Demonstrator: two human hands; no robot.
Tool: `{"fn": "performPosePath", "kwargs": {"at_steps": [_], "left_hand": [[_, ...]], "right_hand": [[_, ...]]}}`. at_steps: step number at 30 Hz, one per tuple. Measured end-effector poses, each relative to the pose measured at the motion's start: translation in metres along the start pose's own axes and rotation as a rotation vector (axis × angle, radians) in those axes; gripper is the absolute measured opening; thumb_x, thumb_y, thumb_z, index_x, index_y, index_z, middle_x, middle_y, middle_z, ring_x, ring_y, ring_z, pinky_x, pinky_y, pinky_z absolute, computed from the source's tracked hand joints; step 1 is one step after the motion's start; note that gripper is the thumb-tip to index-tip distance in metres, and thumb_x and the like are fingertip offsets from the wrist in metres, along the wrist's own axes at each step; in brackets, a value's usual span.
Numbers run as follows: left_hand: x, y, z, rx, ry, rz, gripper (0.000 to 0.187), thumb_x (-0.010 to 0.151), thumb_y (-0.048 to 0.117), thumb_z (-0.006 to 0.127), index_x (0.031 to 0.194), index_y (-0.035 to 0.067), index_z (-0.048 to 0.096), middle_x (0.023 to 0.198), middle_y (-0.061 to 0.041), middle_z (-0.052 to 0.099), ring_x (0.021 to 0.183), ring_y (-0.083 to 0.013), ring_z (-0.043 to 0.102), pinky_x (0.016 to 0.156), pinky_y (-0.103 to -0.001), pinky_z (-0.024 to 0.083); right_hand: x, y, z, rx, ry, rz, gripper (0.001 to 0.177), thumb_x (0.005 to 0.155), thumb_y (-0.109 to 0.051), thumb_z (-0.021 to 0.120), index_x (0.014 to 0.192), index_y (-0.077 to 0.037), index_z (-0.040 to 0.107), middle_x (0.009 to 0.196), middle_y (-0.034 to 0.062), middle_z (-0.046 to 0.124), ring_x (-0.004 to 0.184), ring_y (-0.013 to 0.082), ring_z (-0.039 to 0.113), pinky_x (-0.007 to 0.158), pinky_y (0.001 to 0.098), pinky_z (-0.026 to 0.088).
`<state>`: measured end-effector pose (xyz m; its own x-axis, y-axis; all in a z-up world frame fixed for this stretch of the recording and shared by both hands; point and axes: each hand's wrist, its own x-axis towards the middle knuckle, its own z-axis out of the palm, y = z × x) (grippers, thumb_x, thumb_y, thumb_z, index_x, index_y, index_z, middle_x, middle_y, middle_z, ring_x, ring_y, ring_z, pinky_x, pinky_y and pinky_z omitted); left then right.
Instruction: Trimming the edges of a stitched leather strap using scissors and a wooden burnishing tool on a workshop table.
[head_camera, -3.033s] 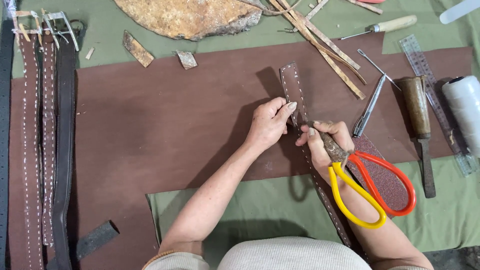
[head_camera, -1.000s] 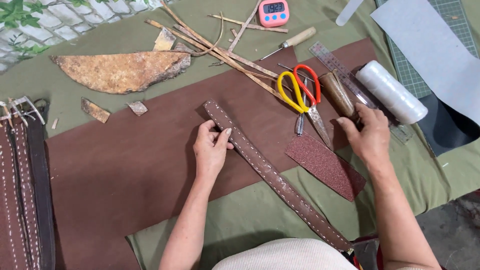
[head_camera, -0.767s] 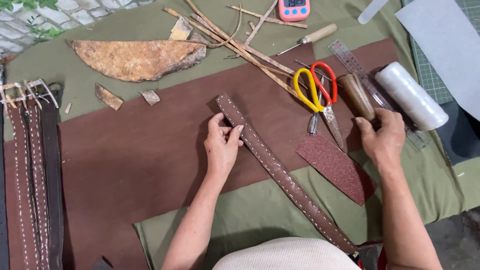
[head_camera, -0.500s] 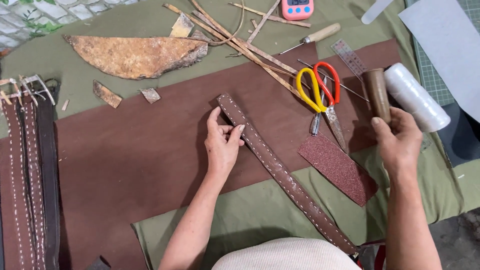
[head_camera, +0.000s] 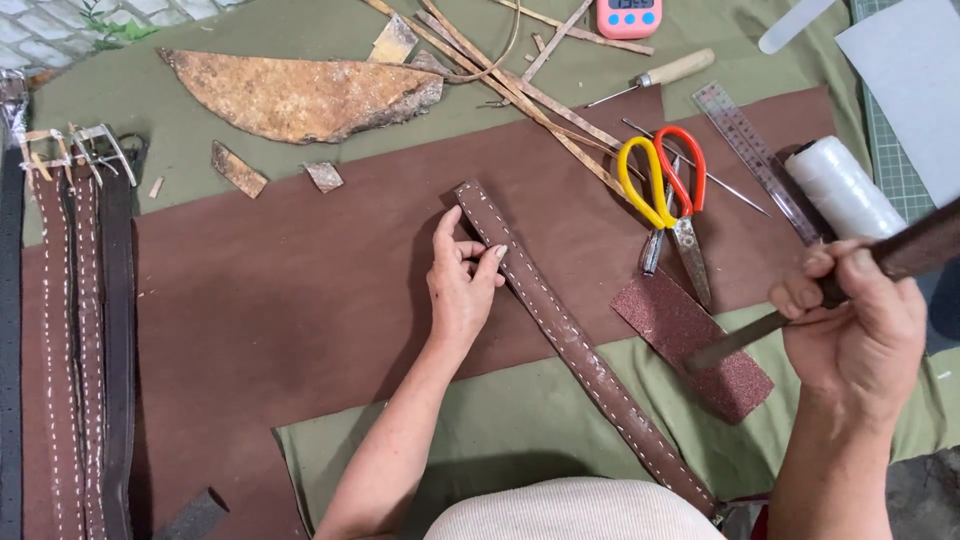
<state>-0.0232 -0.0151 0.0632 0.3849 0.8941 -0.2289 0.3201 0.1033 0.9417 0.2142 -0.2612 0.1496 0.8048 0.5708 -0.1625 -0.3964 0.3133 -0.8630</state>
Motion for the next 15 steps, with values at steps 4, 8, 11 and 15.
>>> {"fn": "performPosePath", "kwargs": {"at_steps": [4,8,11,15], "left_hand": [[0.002,-0.003,0.002,0.008,0.006,-0.01,0.071,0.091,0.016,0.072,0.154,0.02,0.038,0.092,-0.001,0.065,0.058,-0.0125,0.072,0.074,-0.022,0.055],[0.001,-0.01,0.0,-0.003,0.04,0.071,0.065,0.092,0.012,0.07,0.151,0.019,0.042,0.1,-0.003,0.064,0.057,-0.0141,0.072,0.07,-0.024,0.059],[0.003,-0.014,-0.001,-0.02,0.044,0.105,0.058,0.094,0.009,0.066,0.147,0.019,0.046,0.106,-0.003,0.06,0.057,-0.0137,0.072,0.069,-0.024,0.058],[0.005,-0.021,0.0,-0.047,0.042,0.127,0.047,0.095,0.008,0.067,0.14,0.023,0.058,0.115,-0.007,0.055,0.058,-0.0137,0.069,0.07,-0.023,0.06]], "right_hand": [[-0.012,-0.001,0.027,0.049,-0.146,-0.098,0.008,0.106,-0.019,0.067,0.114,-0.018,0.067,0.104,0.0007,0.058,0.099,0.008,0.055,0.092,0.0298,0.041],[-0.02,0.02,0.049,-0.035,-0.293,-0.249,0.016,0.099,-0.007,0.067,0.112,-0.011,0.06,0.106,0.0089,0.065,0.097,0.0186,0.066,0.097,0.0385,0.06],[-0.019,0.035,0.062,-0.141,-0.269,-0.277,0.023,0.096,-0.009,0.07,0.114,-0.012,0.055,0.107,0.0119,0.059,0.1,0.019,0.063,0.098,0.0396,0.061],[-0.017,0.043,0.068,-0.334,-0.31,-0.349,0.023,0.097,-0.009,0.067,0.116,-0.009,0.054,0.116,0.0123,0.056,0.101,0.0207,0.064,0.109,0.0433,0.067]]}}
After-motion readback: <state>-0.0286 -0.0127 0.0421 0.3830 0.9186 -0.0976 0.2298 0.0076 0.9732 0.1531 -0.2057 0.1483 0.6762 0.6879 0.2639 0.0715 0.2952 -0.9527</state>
